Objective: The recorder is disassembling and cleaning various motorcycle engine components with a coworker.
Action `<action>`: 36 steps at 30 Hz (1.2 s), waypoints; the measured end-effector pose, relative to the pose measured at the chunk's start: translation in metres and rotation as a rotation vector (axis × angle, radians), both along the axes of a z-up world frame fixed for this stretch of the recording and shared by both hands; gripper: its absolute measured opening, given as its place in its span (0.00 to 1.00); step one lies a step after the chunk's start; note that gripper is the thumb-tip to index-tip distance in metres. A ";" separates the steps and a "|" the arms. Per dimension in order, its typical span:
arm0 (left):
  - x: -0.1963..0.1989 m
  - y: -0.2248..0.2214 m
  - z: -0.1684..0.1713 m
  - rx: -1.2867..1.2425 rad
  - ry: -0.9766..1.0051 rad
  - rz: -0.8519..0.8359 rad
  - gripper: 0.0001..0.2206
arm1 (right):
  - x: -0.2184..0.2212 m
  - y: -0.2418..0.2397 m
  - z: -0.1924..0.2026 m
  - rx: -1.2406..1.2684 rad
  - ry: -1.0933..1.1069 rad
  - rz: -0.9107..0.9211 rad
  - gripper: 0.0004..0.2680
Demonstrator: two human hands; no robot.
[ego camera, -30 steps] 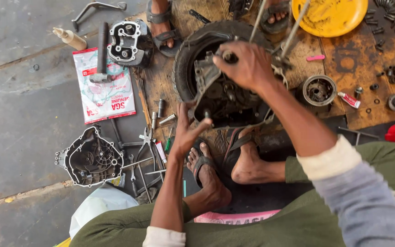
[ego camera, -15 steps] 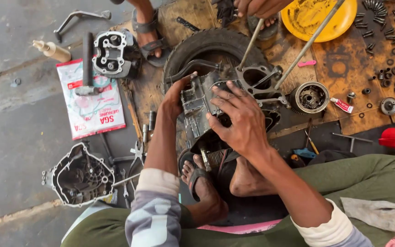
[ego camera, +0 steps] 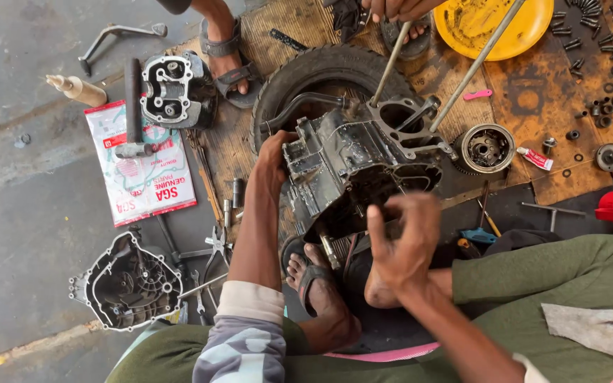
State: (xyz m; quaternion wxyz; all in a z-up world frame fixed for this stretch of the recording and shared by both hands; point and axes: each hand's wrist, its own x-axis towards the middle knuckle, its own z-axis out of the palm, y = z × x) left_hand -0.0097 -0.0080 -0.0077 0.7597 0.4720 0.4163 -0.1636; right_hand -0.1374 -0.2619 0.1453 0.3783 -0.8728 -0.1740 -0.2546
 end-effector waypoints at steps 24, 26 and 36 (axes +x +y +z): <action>-0.004 -0.005 -0.047 -0.237 -0.171 0.295 0.17 | -0.004 0.009 -0.078 0.107 1.133 -0.072 0.18; -0.005 -0.008 -0.029 -0.174 -0.116 0.271 0.17 | -0.007 0.007 -0.089 0.407 1.263 -0.013 0.17; -0.008 -0.004 -0.044 -0.197 -0.160 0.297 0.19 | -0.005 0.013 -0.074 0.545 1.284 0.004 0.16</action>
